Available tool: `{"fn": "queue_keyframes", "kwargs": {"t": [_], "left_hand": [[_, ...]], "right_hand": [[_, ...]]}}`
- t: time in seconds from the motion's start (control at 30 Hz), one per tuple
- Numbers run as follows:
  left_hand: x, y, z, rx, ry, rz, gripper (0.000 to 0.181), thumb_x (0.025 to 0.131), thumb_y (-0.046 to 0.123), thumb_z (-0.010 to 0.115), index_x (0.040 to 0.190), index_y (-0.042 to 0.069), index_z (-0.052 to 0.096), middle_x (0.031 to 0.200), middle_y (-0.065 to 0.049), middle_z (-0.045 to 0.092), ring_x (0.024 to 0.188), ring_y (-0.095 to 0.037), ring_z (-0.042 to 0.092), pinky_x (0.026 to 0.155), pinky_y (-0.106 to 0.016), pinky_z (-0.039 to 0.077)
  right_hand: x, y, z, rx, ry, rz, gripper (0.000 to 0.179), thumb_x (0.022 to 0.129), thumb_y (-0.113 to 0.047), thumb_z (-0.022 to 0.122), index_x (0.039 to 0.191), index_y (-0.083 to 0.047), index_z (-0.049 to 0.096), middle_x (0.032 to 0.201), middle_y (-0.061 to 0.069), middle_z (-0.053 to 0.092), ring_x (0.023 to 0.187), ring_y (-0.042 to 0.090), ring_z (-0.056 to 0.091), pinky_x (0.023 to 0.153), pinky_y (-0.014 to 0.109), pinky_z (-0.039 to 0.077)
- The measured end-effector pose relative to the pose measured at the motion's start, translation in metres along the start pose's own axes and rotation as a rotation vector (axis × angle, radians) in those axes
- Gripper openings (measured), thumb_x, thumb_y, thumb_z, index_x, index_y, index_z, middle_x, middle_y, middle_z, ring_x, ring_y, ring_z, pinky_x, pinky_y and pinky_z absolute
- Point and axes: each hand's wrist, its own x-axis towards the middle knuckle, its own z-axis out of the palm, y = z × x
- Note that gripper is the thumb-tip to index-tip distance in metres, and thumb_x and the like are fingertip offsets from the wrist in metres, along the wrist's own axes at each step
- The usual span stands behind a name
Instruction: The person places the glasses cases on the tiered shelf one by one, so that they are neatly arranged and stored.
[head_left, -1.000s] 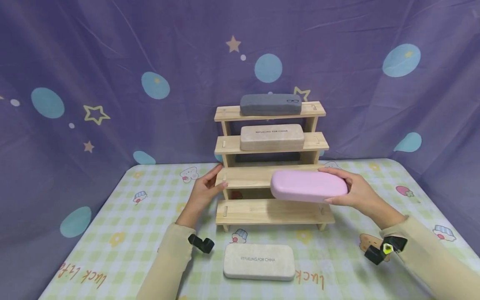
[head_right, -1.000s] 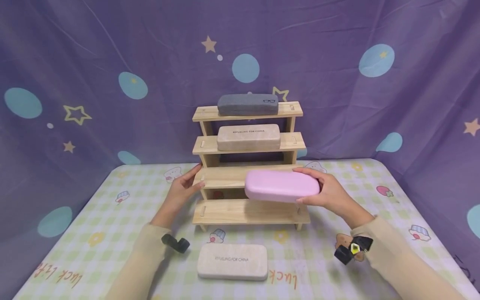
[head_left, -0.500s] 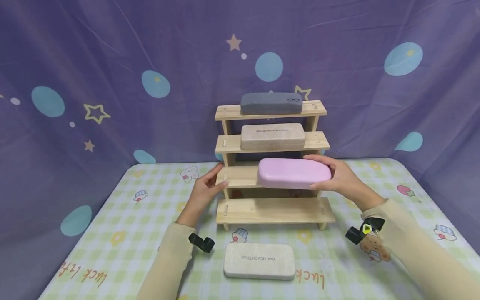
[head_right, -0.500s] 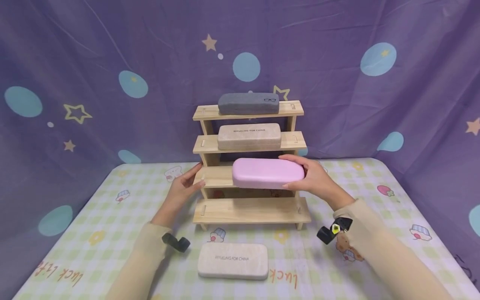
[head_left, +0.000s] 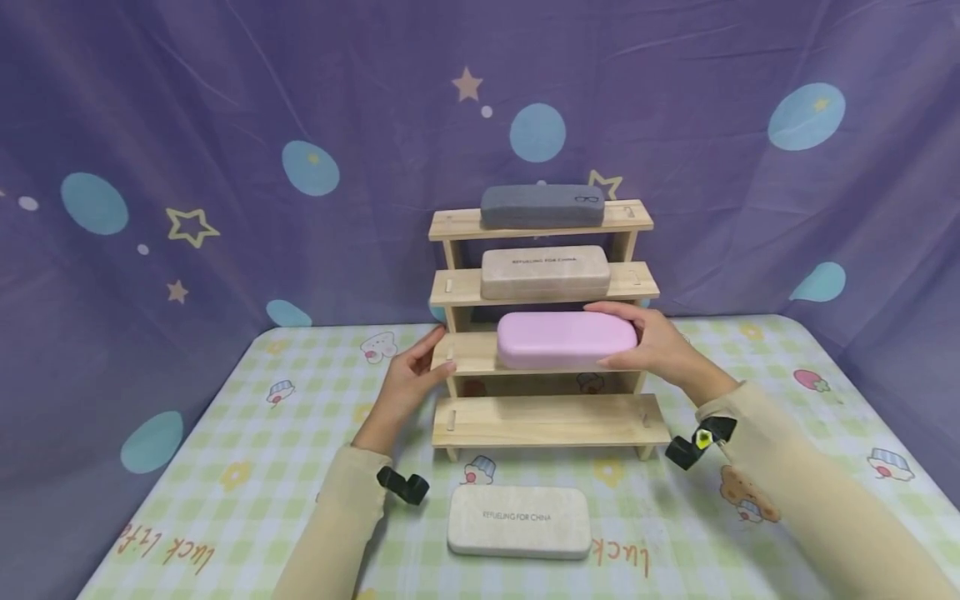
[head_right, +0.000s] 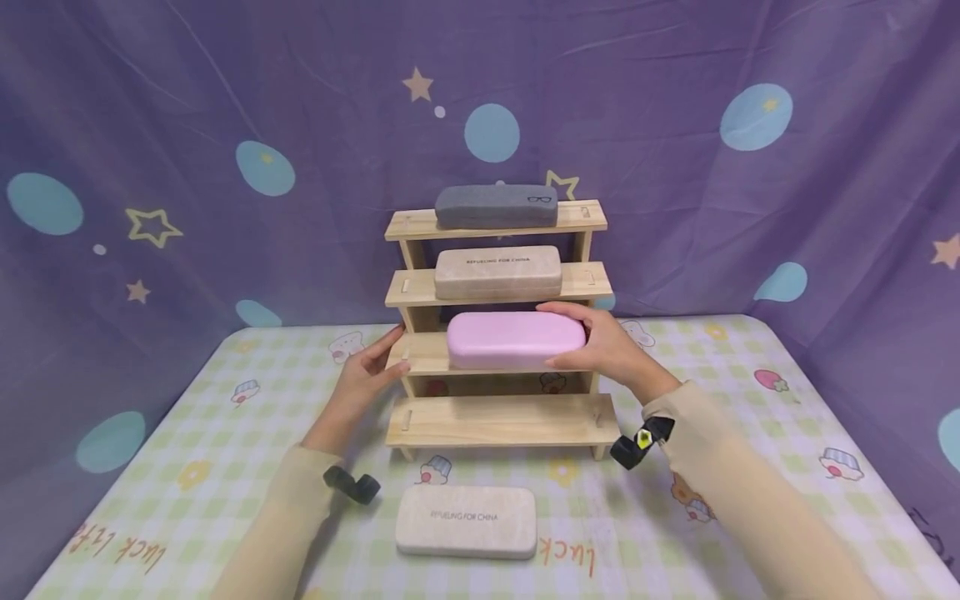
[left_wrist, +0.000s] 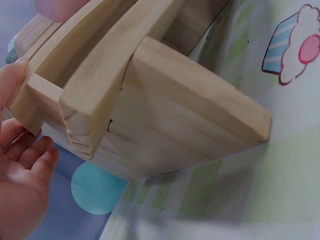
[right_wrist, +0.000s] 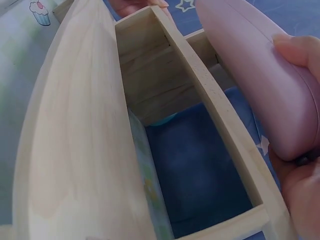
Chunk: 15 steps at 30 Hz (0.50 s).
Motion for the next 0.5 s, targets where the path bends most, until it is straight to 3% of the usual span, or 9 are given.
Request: {"fn": "queue_keyframes", "kwargs": {"t": [0.5], "left_hand": [[-0.0006,0.0001,0.0000,-0.003,0.001,0.007,0.062,0.084,-0.003,0.066,0.140,-0.005,0.039,0.148,-0.014,0.036,0.132,-0.029,0.040,0.102,-0.020,0.040]], "right_hand": [[0.0106,-0.0029,0.0070,-0.022,-0.019,0.012,0.074,0.067,-0.013,0.085,0.133,-0.014,0.054,0.126,0.012,0.056,0.100,0.025,0.052,0.079,0.028,0.049]]}}
